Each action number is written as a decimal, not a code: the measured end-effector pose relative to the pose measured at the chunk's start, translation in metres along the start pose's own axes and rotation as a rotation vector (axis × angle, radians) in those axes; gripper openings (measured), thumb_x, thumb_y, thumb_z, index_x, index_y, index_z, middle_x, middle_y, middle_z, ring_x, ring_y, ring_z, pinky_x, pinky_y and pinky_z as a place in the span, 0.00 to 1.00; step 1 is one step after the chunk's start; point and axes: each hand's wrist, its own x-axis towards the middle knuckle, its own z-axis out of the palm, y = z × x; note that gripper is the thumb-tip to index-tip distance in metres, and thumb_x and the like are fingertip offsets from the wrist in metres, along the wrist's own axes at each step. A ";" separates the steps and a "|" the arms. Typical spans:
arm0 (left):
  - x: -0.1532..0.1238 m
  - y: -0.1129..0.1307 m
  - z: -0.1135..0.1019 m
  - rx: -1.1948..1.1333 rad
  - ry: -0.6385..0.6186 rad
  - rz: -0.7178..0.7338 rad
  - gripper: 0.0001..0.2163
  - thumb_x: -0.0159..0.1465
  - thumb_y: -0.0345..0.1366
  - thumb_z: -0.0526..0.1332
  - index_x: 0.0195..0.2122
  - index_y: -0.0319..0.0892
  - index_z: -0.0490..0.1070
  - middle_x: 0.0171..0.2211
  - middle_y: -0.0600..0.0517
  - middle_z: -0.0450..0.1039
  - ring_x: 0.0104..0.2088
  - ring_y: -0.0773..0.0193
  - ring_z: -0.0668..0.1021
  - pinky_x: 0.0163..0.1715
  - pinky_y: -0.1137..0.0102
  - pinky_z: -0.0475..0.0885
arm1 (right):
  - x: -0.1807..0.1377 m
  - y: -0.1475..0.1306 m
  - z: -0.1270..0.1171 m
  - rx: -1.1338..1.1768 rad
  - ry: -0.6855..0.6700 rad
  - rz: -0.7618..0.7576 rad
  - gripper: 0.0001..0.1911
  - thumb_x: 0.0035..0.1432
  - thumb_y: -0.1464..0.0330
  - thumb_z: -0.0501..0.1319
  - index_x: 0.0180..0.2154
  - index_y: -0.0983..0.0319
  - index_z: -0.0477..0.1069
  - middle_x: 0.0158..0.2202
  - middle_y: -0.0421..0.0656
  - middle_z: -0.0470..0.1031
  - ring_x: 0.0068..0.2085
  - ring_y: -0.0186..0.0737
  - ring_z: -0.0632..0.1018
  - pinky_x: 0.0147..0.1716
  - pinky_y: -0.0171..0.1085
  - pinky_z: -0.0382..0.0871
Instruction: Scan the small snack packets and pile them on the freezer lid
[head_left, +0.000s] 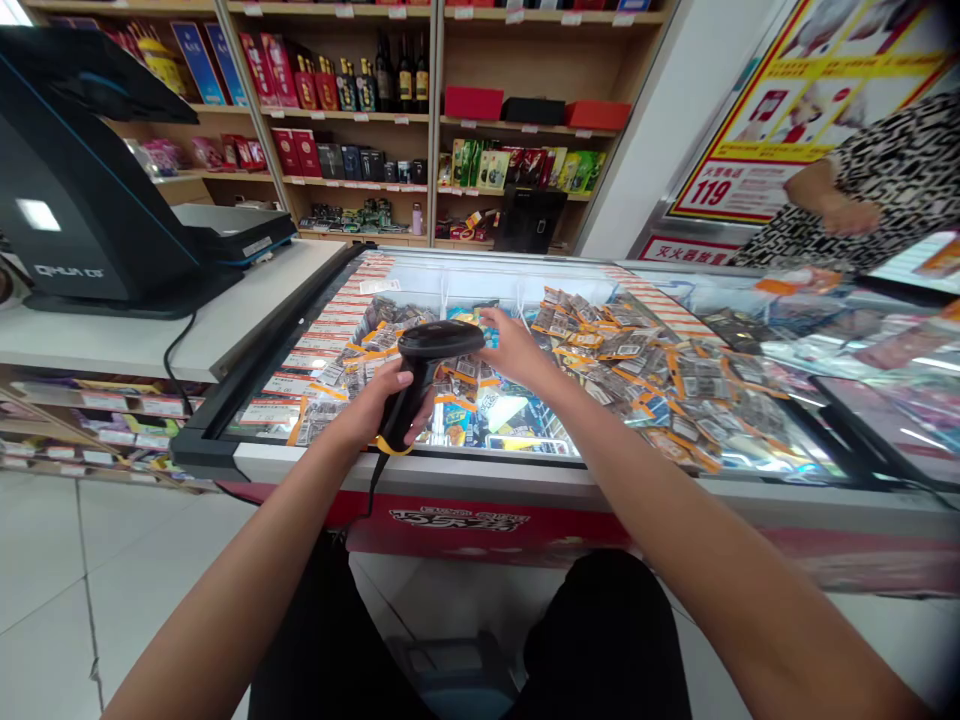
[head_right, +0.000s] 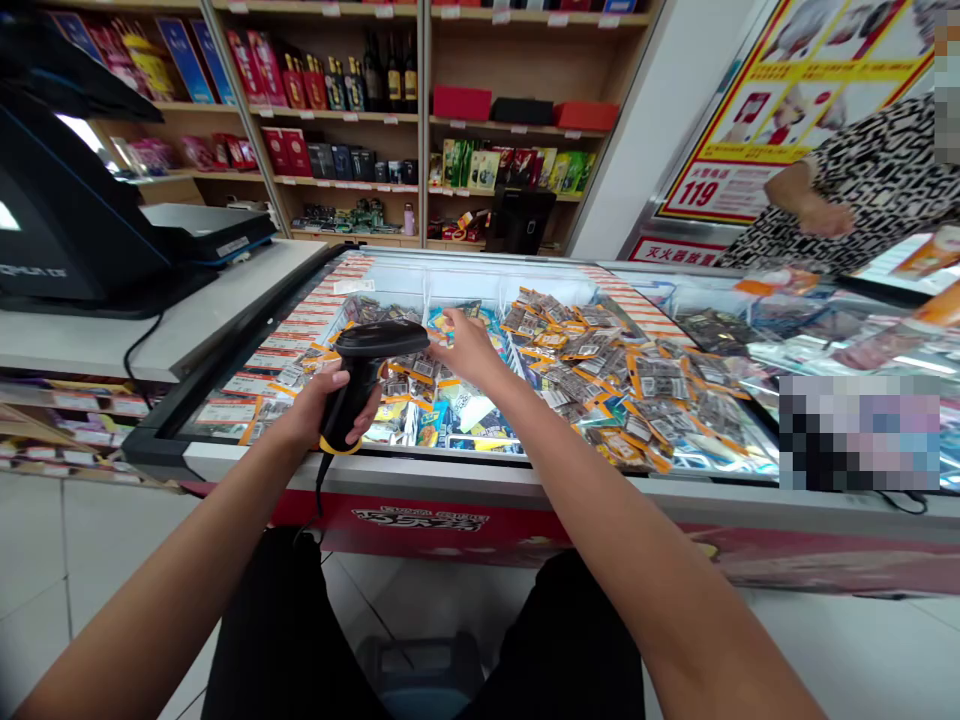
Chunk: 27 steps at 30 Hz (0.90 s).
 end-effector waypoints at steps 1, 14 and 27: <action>0.000 0.000 0.000 0.001 -0.002 0.001 0.29 0.65 0.61 0.67 0.53 0.39 0.72 0.20 0.57 0.72 0.12 0.65 0.69 0.13 0.72 0.66 | 0.001 0.003 -0.002 -0.101 0.021 0.021 0.31 0.72 0.58 0.66 0.71 0.62 0.71 0.67 0.60 0.79 0.73 0.62 0.74 0.70 0.56 0.70; -0.001 -0.001 0.001 0.009 -0.015 -0.006 0.27 0.66 0.60 0.68 0.51 0.39 0.72 0.20 0.57 0.72 0.12 0.65 0.70 0.13 0.72 0.67 | -0.007 0.052 -0.044 -0.691 -0.159 0.189 0.30 0.81 0.53 0.52 0.68 0.66 0.76 0.63 0.62 0.83 0.67 0.65 0.80 0.75 0.64 0.57; -0.001 -0.003 -0.002 0.002 0.013 -0.039 0.28 0.65 0.60 0.68 0.52 0.40 0.72 0.19 0.58 0.72 0.13 0.64 0.70 0.15 0.71 0.67 | 0.054 0.081 -0.057 -0.626 -0.016 0.432 0.41 0.69 0.45 0.68 0.66 0.71 0.78 0.61 0.69 0.81 0.65 0.75 0.79 0.65 0.68 0.71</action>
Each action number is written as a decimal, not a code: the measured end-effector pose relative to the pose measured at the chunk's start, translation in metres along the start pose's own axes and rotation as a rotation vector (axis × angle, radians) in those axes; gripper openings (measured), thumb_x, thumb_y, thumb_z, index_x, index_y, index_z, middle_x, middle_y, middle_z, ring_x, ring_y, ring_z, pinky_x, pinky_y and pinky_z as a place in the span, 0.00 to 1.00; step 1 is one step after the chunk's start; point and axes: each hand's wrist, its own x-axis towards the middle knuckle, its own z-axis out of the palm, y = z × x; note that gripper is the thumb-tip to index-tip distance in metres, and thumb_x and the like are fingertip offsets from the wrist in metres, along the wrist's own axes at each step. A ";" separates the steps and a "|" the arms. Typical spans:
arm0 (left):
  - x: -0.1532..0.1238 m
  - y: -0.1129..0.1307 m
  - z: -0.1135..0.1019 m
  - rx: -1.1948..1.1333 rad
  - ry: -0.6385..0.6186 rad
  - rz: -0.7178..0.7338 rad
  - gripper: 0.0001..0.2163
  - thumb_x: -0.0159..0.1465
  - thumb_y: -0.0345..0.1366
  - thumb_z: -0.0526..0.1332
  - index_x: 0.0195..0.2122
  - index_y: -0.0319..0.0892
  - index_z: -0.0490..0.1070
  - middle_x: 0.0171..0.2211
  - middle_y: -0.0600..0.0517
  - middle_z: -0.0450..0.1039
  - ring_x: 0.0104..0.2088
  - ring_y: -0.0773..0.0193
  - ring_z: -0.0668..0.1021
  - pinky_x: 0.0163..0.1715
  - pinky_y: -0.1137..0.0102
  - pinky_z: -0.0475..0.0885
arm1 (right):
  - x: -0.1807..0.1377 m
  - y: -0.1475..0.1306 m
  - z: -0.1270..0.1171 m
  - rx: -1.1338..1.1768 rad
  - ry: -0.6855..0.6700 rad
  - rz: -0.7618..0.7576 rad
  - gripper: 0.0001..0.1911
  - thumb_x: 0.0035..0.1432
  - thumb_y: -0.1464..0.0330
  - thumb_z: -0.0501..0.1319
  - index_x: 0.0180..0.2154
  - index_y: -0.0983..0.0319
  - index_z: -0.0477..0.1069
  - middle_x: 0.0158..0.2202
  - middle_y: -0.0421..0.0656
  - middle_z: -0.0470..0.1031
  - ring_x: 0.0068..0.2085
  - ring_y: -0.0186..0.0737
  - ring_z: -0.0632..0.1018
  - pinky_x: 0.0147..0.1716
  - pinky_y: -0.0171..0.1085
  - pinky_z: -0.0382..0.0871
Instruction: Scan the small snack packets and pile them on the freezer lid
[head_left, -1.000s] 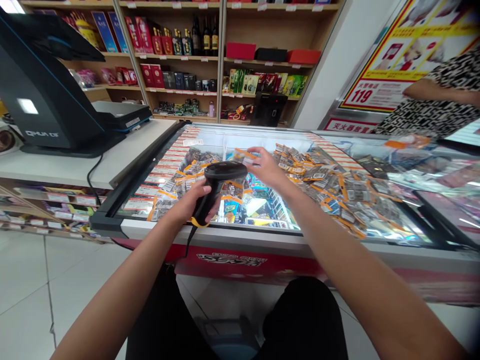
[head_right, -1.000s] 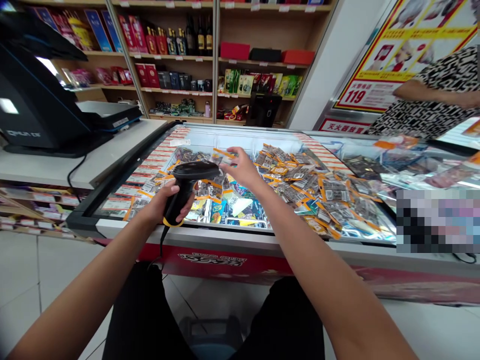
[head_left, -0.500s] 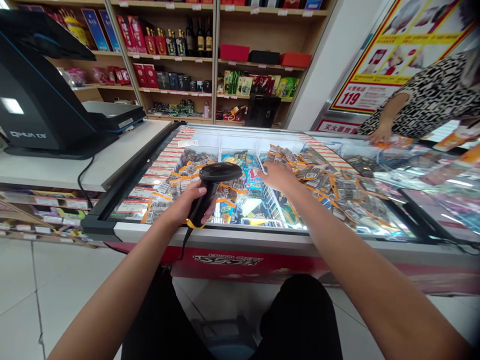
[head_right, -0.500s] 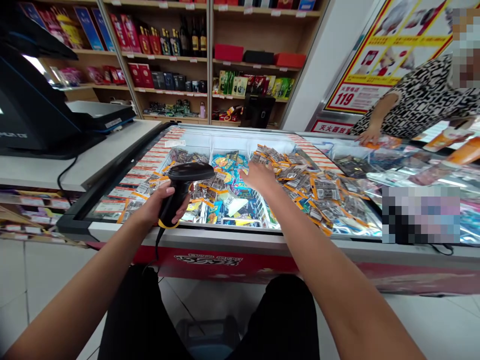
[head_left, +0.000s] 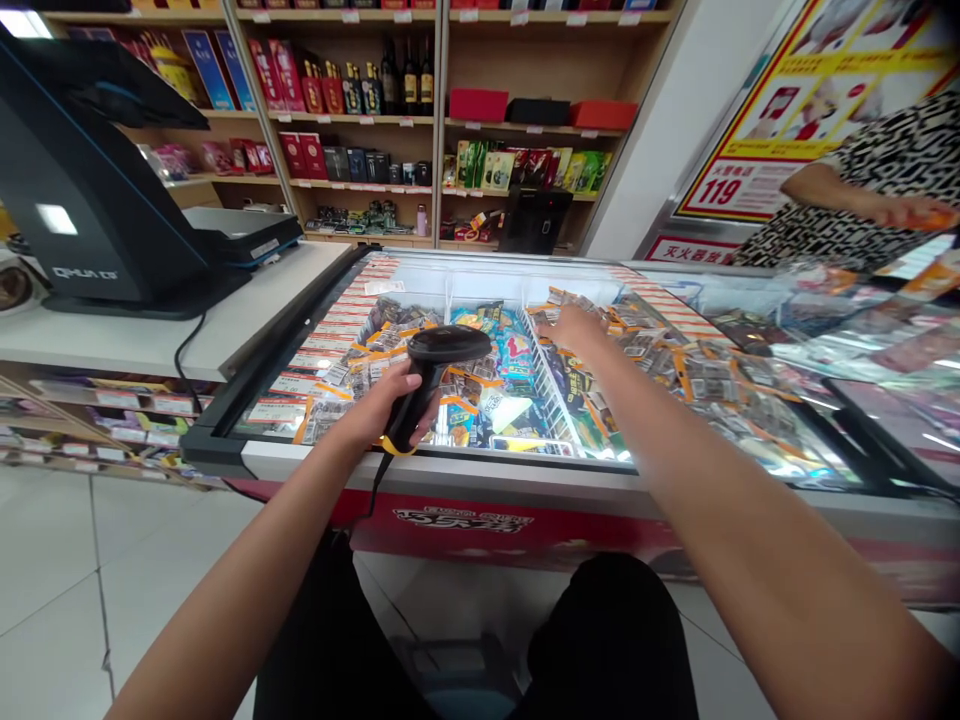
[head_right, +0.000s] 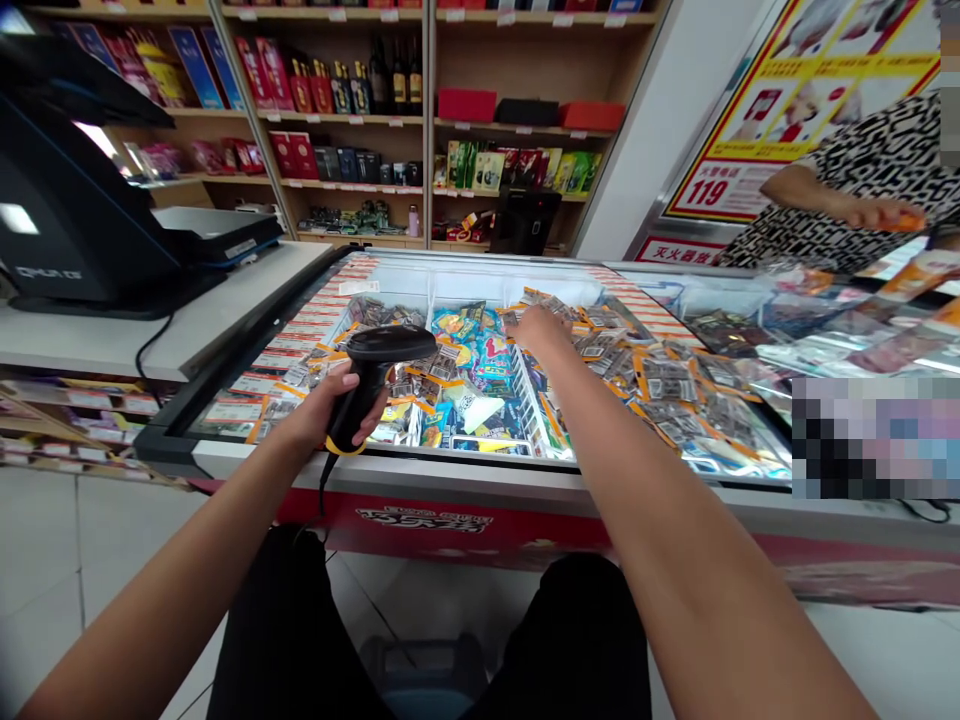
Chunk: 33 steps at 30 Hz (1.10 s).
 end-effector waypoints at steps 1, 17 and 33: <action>0.000 0.000 0.000 0.001 0.004 -0.002 0.28 0.65 0.59 0.68 0.53 0.40 0.72 0.20 0.57 0.72 0.13 0.64 0.70 0.15 0.71 0.67 | 0.002 -0.001 -0.002 0.025 -0.039 -0.021 0.42 0.67 0.43 0.69 0.65 0.71 0.79 0.60 0.69 0.81 0.62 0.73 0.81 0.63 0.65 0.74; -0.001 0.002 0.003 -0.013 -0.047 -0.026 0.30 0.66 0.59 0.69 0.56 0.39 0.70 0.20 0.57 0.72 0.13 0.64 0.71 0.14 0.71 0.68 | -0.072 -0.045 -0.005 1.059 0.019 -0.151 0.15 0.58 0.59 0.76 0.42 0.60 0.79 0.38 0.47 0.84 0.38 0.49 0.84 0.41 0.47 0.83; 0.001 -0.002 0.000 -0.032 -0.034 0.001 0.29 0.66 0.59 0.68 0.56 0.39 0.71 0.20 0.56 0.73 0.13 0.63 0.71 0.14 0.71 0.68 | -0.067 -0.041 -0.003 0.901 0.080 -0.113 0.24 0.58 0.63 0.74 0.54 0.61 0.76 0.40 0.47 0.86 0.39 0.51 0.86 0.43 0.45 0.81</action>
